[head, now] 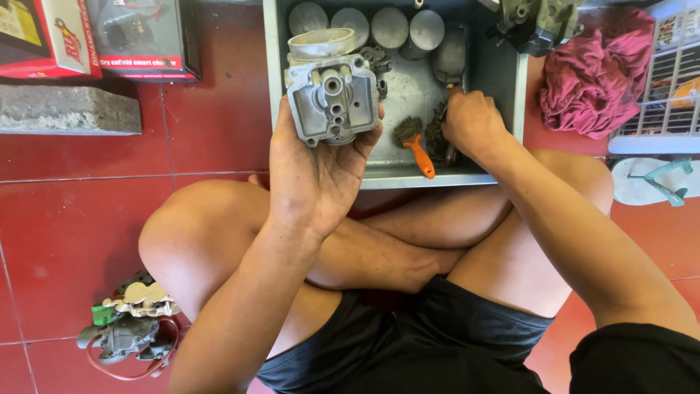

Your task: The person sits on the floor and cleans several carburetor parts using a brush and a screwdriver. They scrub the exterior and interior of the parts, then use the screwdriver to clean small holes and passages. The parts are handled one at a time and placed into a metal tray.

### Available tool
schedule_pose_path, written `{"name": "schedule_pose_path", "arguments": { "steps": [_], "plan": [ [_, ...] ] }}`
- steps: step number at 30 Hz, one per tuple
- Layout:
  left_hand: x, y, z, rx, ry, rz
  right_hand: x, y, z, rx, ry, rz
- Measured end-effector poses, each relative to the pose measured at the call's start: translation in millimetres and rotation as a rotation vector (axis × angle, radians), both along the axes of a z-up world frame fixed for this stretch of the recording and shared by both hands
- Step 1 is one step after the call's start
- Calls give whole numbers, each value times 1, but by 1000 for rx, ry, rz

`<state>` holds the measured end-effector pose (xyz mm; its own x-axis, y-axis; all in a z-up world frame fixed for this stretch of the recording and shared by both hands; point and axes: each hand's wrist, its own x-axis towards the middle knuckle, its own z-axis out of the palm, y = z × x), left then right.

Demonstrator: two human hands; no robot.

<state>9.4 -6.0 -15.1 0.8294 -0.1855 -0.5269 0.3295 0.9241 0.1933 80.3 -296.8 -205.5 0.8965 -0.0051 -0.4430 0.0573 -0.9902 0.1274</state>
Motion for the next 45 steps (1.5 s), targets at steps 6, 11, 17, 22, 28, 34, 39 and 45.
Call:
{"name": "schedule_pose_path", "arguments": {
  "steps": [6,11,17,22,28,34,39,45],
  "plan": [
    [2,3,5,33,37,1,3,-11,-30,-97,-12,68],
    [1,6,3,-4,15,23,3,10,16,-42,51,-31],
    [3,9,-2,-32,5,33,-7,19,82,-225,25,95],
    [5,10,3,-26,0,50,-22,28,181,-350,185,208],
    [7,11,-1,-24,-6,57,-33,67,255,-192,335,329],
    [10,10,-9,8,-49,68,-20,96,165,174,287,625],
    [18,12,-18,38,14,114,-13,131,57,96,16,905],
    [21,12,-17,63,22,125,11,153,172,198,669,294]
  ]
}}
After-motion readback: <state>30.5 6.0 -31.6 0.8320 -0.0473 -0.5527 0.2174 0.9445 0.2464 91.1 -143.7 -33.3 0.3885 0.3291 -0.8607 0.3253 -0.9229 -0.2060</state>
